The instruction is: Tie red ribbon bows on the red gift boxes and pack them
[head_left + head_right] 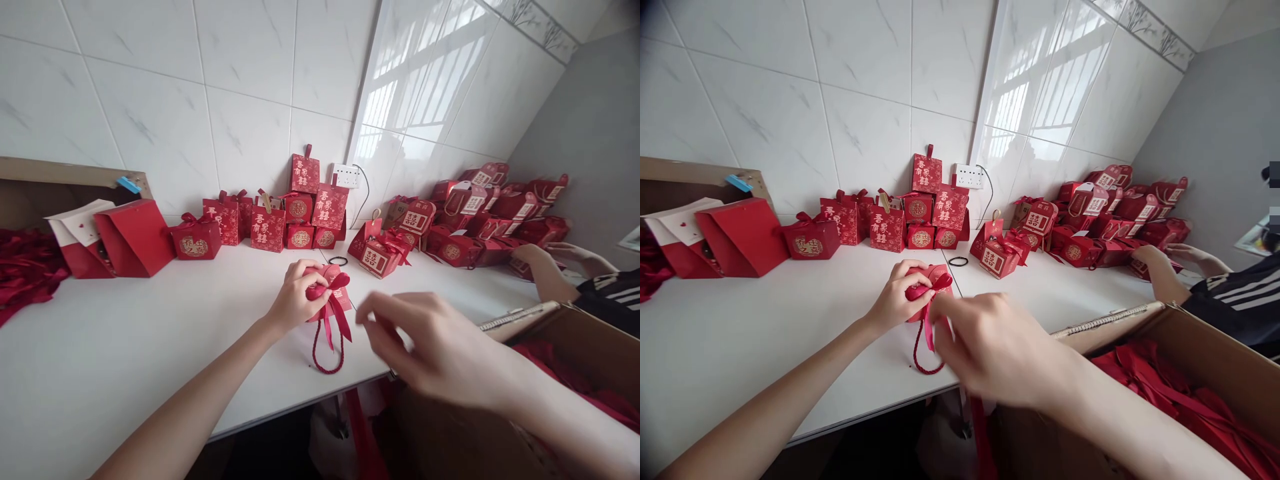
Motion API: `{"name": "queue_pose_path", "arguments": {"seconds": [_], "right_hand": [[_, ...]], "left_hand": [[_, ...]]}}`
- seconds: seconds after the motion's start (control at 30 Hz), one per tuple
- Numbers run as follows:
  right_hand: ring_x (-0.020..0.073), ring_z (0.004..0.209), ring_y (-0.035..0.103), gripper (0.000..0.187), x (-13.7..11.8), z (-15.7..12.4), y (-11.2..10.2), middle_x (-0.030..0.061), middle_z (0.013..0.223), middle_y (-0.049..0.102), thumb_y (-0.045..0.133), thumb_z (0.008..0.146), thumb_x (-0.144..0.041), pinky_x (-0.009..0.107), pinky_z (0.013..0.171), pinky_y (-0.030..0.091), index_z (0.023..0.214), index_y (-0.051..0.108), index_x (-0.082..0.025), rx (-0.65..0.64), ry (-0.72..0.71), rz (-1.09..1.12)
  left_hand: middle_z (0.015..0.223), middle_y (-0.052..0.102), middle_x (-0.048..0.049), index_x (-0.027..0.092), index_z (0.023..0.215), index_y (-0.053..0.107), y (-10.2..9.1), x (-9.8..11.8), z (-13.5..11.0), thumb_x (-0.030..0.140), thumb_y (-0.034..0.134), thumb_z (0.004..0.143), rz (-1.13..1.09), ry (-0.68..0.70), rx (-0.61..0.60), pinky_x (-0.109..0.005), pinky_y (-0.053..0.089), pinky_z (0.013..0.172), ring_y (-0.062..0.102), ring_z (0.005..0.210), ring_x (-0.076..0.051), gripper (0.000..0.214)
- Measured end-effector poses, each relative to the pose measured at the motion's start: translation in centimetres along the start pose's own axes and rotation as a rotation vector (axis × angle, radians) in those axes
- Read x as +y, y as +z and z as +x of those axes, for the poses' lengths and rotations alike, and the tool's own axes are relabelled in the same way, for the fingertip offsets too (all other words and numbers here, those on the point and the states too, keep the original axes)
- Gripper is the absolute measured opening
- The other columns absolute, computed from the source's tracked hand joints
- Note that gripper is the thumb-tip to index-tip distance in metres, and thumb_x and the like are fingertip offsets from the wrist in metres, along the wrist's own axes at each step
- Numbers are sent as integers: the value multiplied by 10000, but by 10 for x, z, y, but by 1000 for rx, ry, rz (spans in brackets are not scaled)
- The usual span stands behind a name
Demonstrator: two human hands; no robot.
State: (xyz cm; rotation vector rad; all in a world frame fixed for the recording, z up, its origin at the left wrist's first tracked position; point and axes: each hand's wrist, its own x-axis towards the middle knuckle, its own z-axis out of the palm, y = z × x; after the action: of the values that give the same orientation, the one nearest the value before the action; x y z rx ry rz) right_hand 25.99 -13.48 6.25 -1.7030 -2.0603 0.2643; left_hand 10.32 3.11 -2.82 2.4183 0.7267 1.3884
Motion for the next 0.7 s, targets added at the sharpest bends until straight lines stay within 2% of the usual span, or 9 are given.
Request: {"name": "queue_pose_path", "arguments": {"seconds": [0.1,0.17,0.2,0.3,0.37,0.53,0.7], "right_hand": [[136,454,407,305,13,53,12,-4,486,440,462,827,-478,281,482,274,676,468,-213,42,112,-225],[141,471,438,425,30,73,21,11,500,458,376,843,-563,278,484,273,620,415,-203,36,195,-208],[139,473,459,469,38,79,26,16,510,473,328,849,-591,276,488,287,606,405,-199,-7,230,-142],[132,474,504,508,54,84,34,10,518,499,273,854,-612,261,497,339,620,428,-190,-160,294,123],[123,481,503,438,56,82,35,-7,516,499,339,852,-553,246,494,347,623,429,-190,-178,281,213],[99,507,468,226,54,79,36,-23,560,534,445,799,-317,220,491,337,613,435,-189,-146,164,232],[97,524,448,218,59,79,38,-17,583,543,454,791,-297,223,505,326,605,441,-185,-119,107,166]], "left_hand": [[1032,522,-49,206,752,605,-2,1,0,238,608,748,6,22,-11,-391,435,931,487,1026,-206,33],[1033,527,-49,208,760,606,-3,2,0,223,604,751,5,59,-33,-385,439,927,484,1032,-204,18],[1036,528,-49,208,758,605,-3,2,0,210,603,749,5,74,-44,-386,439,928,483,1035,-205,10],[1046,529,-51,207,752,601,-4,4,0,187,601,739,3,93,-69,-398,434,933,481,1042,-211,24],[1057,524,-54,207,757,603,-4,4,0,188,600,739,-3,92,-80,-402,430,939,477,1053,-214,27],[1067,515,-50,212,769,608,-3,2,0,203,592,754,-18,71,-81,-403,414,962,478,1067,-209,23],[1065,525,-50,213,825,584,-4,-2,1,240,596,763,-72,57,-69,-390,401,978,484,1081,-199,69]]}}
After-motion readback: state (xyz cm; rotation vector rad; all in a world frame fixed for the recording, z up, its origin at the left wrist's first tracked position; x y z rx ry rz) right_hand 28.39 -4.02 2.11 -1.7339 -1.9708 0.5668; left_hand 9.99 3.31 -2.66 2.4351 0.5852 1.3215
